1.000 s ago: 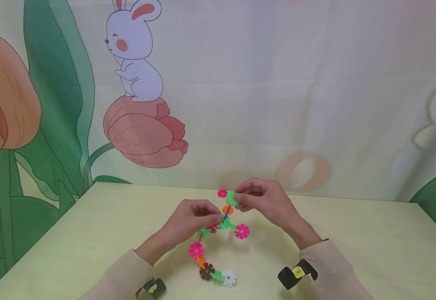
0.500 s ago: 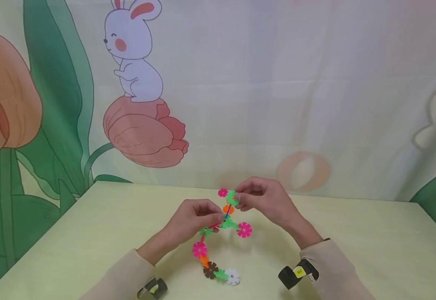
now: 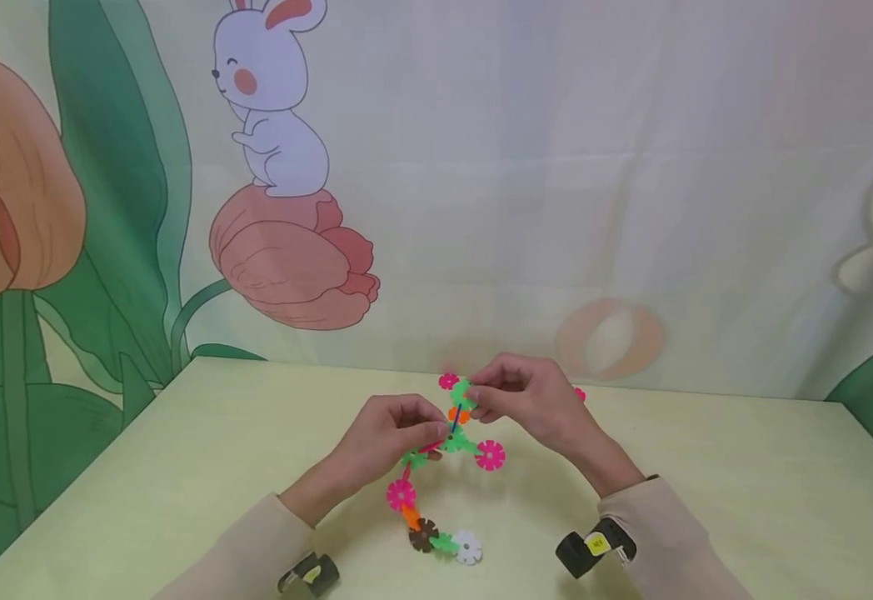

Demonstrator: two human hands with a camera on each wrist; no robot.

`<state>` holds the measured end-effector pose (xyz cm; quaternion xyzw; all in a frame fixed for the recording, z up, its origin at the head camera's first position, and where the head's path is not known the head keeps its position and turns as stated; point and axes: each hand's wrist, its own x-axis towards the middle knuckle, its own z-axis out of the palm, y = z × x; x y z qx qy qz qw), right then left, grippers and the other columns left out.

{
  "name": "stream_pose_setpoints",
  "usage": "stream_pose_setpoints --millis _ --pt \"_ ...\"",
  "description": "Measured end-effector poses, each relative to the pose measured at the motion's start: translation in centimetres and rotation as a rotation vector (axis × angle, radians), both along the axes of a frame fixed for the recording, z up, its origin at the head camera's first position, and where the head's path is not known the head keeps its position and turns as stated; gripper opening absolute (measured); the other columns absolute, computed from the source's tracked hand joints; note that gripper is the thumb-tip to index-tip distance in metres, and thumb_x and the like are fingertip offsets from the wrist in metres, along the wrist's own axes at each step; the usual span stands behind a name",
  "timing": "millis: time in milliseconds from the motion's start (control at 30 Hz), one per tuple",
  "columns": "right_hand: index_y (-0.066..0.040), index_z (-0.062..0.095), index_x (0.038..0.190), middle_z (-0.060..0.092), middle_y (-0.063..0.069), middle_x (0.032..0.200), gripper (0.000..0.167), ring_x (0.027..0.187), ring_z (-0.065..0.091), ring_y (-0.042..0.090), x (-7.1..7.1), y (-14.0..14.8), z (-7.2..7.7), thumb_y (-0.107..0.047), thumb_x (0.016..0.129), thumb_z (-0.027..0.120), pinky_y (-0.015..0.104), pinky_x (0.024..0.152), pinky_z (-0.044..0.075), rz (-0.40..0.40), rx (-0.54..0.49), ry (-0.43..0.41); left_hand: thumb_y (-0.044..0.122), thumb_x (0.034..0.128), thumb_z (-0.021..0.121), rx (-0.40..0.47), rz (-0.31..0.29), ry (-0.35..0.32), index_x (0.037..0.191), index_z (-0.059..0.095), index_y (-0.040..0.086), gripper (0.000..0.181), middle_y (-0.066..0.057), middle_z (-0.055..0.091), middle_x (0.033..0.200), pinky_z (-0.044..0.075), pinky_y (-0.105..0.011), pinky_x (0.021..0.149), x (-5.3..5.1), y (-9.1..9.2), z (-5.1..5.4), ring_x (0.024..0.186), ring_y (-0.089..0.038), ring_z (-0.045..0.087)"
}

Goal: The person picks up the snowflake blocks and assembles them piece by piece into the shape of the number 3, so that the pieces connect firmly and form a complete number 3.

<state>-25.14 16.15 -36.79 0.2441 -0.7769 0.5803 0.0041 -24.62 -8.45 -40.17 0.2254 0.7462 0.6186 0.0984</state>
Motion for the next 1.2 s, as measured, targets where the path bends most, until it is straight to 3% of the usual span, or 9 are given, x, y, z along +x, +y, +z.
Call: stream_pose_setpoints --millis 367,667,900,1200 --pt "-0.002 0.076 0.107 0.077 0.013 0.095 0.011 0.082 0.077 0.030 0.1 -0.2 -0.2 -0.008 0.097 0.078 0.039 0.080 0.065 -0.005 0.052 0.002 0.013 0.1007 0.075 -0.038 0.025 0.028 0.101 0.078 0.004 0.009 -0.004 0.076 0.091 0.061 -0.029 0.075 -0.1 -0.1 0.1 0.080 -0.020 0.074" --pt "-0.004 0.077 0.116 0.077 0.009 0.100 0.019 0.086 0.076 0.027 0.1 -0.5 -0.7 -0.013 0.099 0.077 0.036 0.086 0.063 -0.031 0.094 -0.018 0.017 0.0989 0.077 -0.071 -0.001 -0.026 0.098 0.078 0.007 0.011 -0.004 0.075 0.085 0.057 -0.028 0.077 -0.2 -0.3 0.0 0.079 -0.017 0.069" --pt "-0.008 0.079 0.116 0.077 0.009 0.103 0.017 0.088 0.074 0.033 0.2 -0.6 -0.9 -0.014 0.101 0.075 0.039 0.088 0.062 0.010 0.096 -0.029 0.012 0.1001 0.074 0.023 -0.044 -0.063 0.107 0.074 -0.001 0.014 -0.009 0.076 0.096 0.064 -0.039 0.084 -0.4 -0.4 -0.3 0.087 -0.021 0.073" --pt "-0.003 0.077 0.116 0.077 0.011 0.106 0.017 0.093 0.072 0.046 0.1 -1.3 -1.2 -0.013 0.102 0.074 0.039 0.088 0.062 0.052 0.080 -0.045 0.015 0.1019 0.073 0.053 0.001 -0.026 0.110 0.074 -0.001 0.018 -0.010 0.078 0.103 0.064 -0.039 0.085 -0.5 -0.5 -0.2 0.098 -0.027 0.077"
